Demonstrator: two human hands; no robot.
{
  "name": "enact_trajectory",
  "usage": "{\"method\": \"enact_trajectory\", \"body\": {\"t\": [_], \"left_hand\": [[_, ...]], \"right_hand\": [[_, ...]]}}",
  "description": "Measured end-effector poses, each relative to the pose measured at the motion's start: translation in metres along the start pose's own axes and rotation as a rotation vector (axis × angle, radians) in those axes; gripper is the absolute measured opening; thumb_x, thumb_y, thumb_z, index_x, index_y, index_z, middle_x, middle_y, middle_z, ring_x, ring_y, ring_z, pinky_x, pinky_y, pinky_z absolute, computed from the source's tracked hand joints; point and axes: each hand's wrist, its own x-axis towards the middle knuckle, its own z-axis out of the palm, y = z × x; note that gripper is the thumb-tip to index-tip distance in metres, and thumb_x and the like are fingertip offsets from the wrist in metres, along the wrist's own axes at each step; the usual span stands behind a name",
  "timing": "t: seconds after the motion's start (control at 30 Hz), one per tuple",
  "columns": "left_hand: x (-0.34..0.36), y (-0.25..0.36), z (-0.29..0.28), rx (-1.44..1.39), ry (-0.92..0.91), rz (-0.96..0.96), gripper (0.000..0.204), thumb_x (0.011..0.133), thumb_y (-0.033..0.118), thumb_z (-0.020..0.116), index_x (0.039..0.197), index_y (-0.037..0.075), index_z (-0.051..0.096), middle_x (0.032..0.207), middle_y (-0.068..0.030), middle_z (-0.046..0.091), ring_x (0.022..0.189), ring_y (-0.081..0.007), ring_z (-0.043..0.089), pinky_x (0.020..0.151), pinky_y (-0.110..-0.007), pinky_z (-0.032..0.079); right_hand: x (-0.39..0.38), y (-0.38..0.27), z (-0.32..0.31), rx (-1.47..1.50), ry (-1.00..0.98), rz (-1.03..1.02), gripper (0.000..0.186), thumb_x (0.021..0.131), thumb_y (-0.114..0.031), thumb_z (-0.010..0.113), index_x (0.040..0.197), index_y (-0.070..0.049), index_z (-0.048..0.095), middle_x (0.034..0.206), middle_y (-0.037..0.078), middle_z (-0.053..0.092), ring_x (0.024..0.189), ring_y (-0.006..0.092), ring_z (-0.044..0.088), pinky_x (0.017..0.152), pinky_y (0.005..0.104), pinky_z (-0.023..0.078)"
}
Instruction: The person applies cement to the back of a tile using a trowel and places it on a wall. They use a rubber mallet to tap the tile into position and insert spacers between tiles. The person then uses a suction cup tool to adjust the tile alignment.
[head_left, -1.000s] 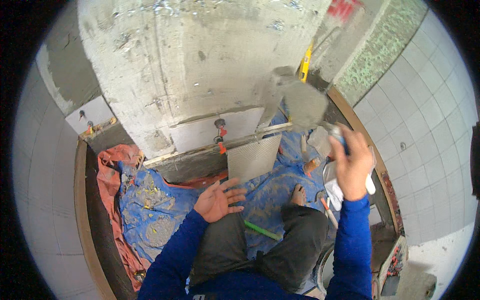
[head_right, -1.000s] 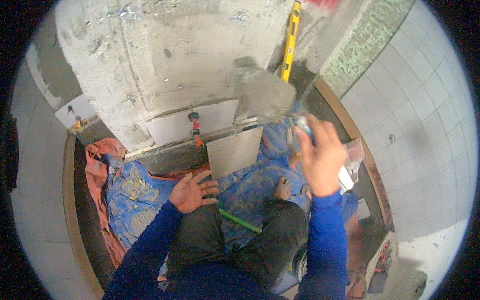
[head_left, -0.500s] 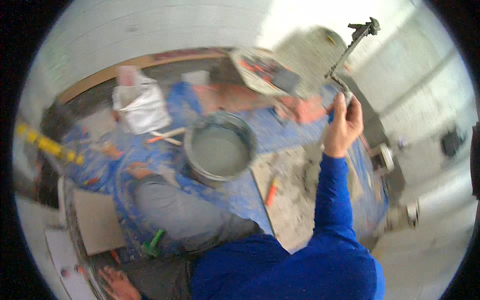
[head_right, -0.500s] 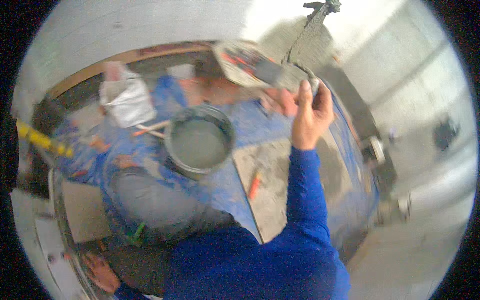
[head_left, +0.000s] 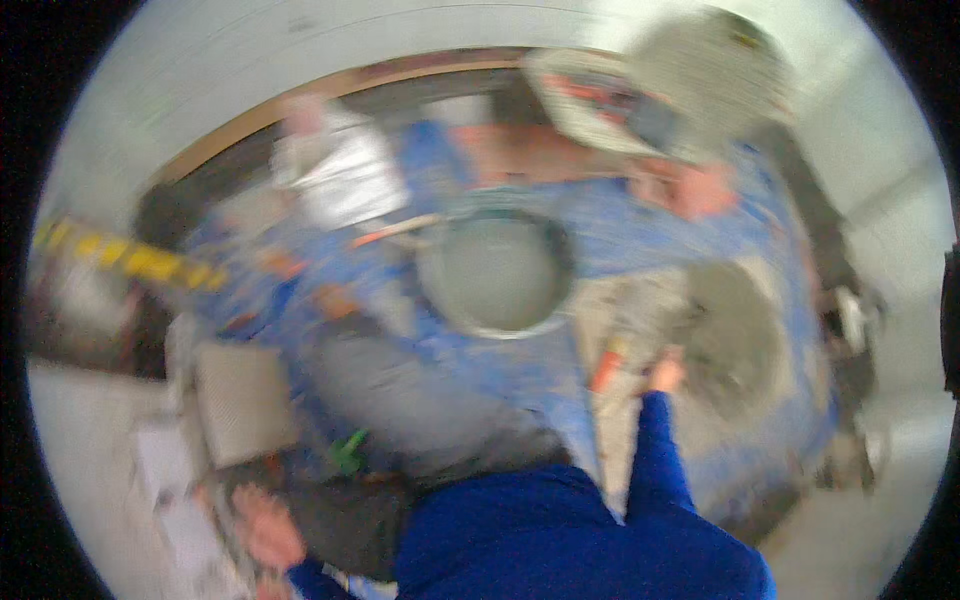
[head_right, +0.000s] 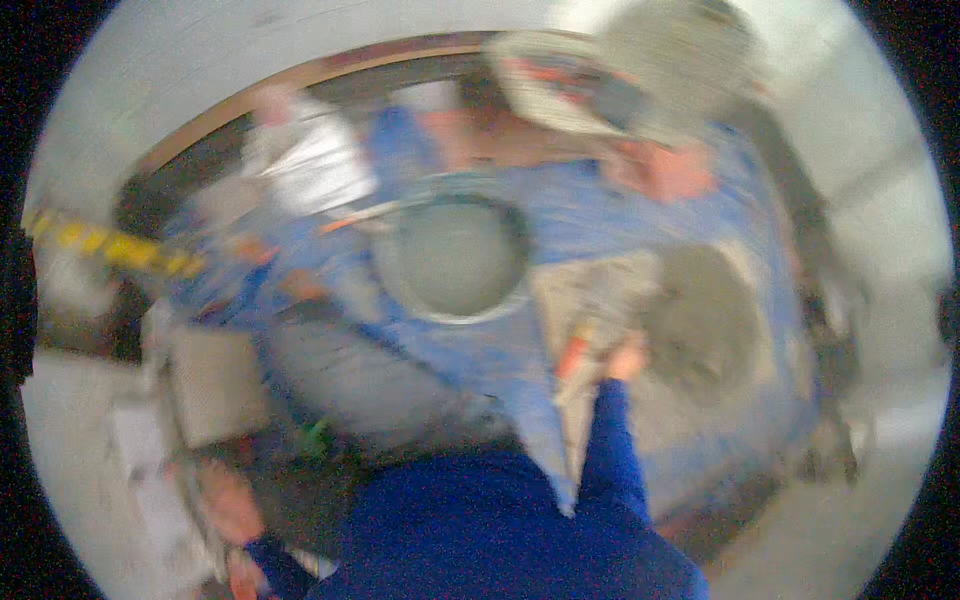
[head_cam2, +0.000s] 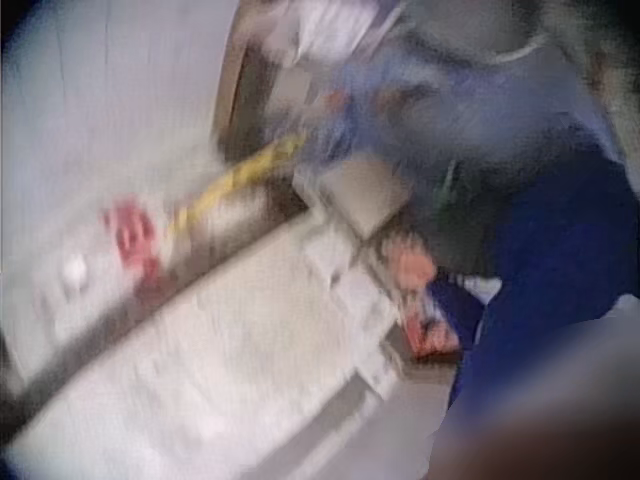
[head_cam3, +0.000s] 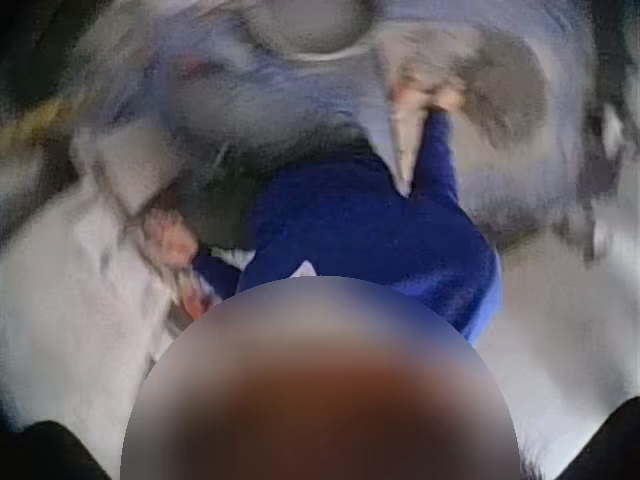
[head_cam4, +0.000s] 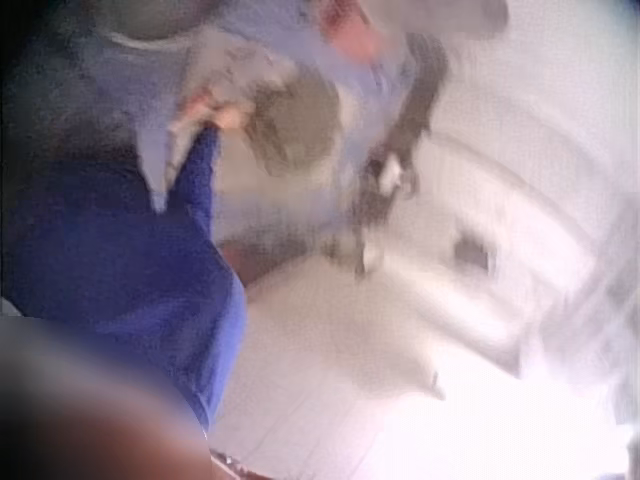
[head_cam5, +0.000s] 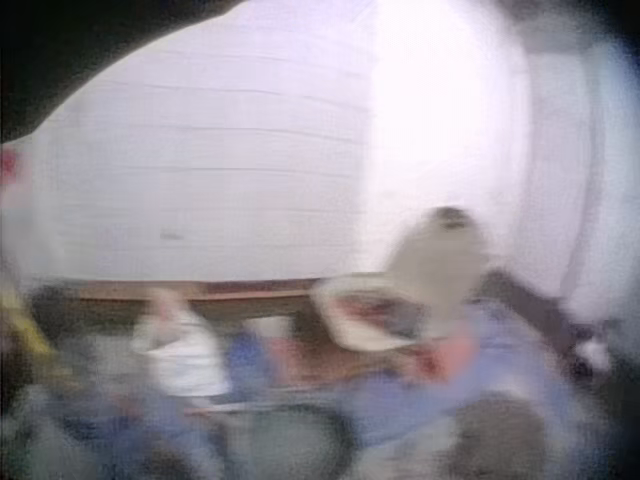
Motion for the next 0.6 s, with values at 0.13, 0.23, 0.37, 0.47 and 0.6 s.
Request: {"method": "enact_trajectory", "body": {"t": [0.13, 0.23, 0.37, 0.47, 0.6], "left_hand": [[-0.007, 0.0, -0.01, 0.154, 0.089, -0.057, 0.059, 0.107, 0.05, 0.041, 0.155, 0.015, 0.041, 0.145, -0.017, 0.059, 0.128, -0.0314, 0.058, 0.103, -0.052, 0.045], [-0.009, -0.01, -0.005, 0.212, 0.096, -0.021, 0.061, 0.104, 0.051, 0.051, 0.152, 0.014, 0.046, 0.139, -0.0153, 0.062, 0.126, -0.0314, 0.06, 0.105, -0.053, 0.047], [-0.022, -0.014, -0.003, 0.217, 0.115, 0.047, 0.058, 0.105, 0.047, 0.054, 0.151, 0.012, 0.047, 0.139, -0.0158, 0.06, 0.127, -0.0303, 0.058, 0.106, -0.052, 0.047], [-0.032, -0.007, -0.011, 0.125, 0.1, 0.078, 0.056, 0.106, 0.043, 0.054, 0.15, 0.009, 0.047, 0.141, -0.0183, 0.056, 0.129, -0.0301, 0.055, 0.108, -0.052, 0.046], [-0.038, 0.004, -0.022, 0.062, 0.084, 0.086, 0.055, 0.107, 0.044, 0.053, 0.151, 0.011, 0.047, 0.141, -0.0182, 0.057, 0.128, -0.0296, 0.055, 0.107, -0.051, 0.046]], "right_hand": [[-0.072, -0.23, -0.025, 0.662, -0.085, -0.686, 0.033, 0.106, -0.035, 0.055, 0.11, -0.003, 0.061, 0.097, 0.009, 0.063, 0.086, 0.0203, 0.061, 0.079, 0.0378, 0.05], [-0.192, -0.371, -0.031, 0.924, -0.671, -0.98, 0.035, 0.103, -0.028, 0.066, 0.126, -0.005, 0.053, 0.098, 0.005, 0.061, 0.083, 0.0157, 0.058, 0.077, 0.0294, 0.049], [-0.394, -0.448, -0.018, 0.534, -0.896, -1.443, 0.04, 0.101, -0.021, 0.066, 0.134, -0.001, 0.055, 0.11, 0.01, 0.068, 0.095, 0.0251, 0.067, 0.083, 0.0379, 0.052], [-0.523, -0.469, -0.011, 0.103, -1.029, -1.937, 0.041, 0.095, -0.016, 0.071, 0.133, -0.002, 0.06, 0.117, 0.024, 0.072, 0.102, 0.0415, 0.072, 0.086, 0.0471, 0.055], [-0.655, -0.467, 0.003, 0.123, -0.96, -2.362, 0.036, 0.095, -0.022, 0.068, 0.129, -0.011, 0.064, 0.101, 0.021, 0.073, 0.086, 0.0443, 0.072, 0.076, 0.0529, 0.058]]}}
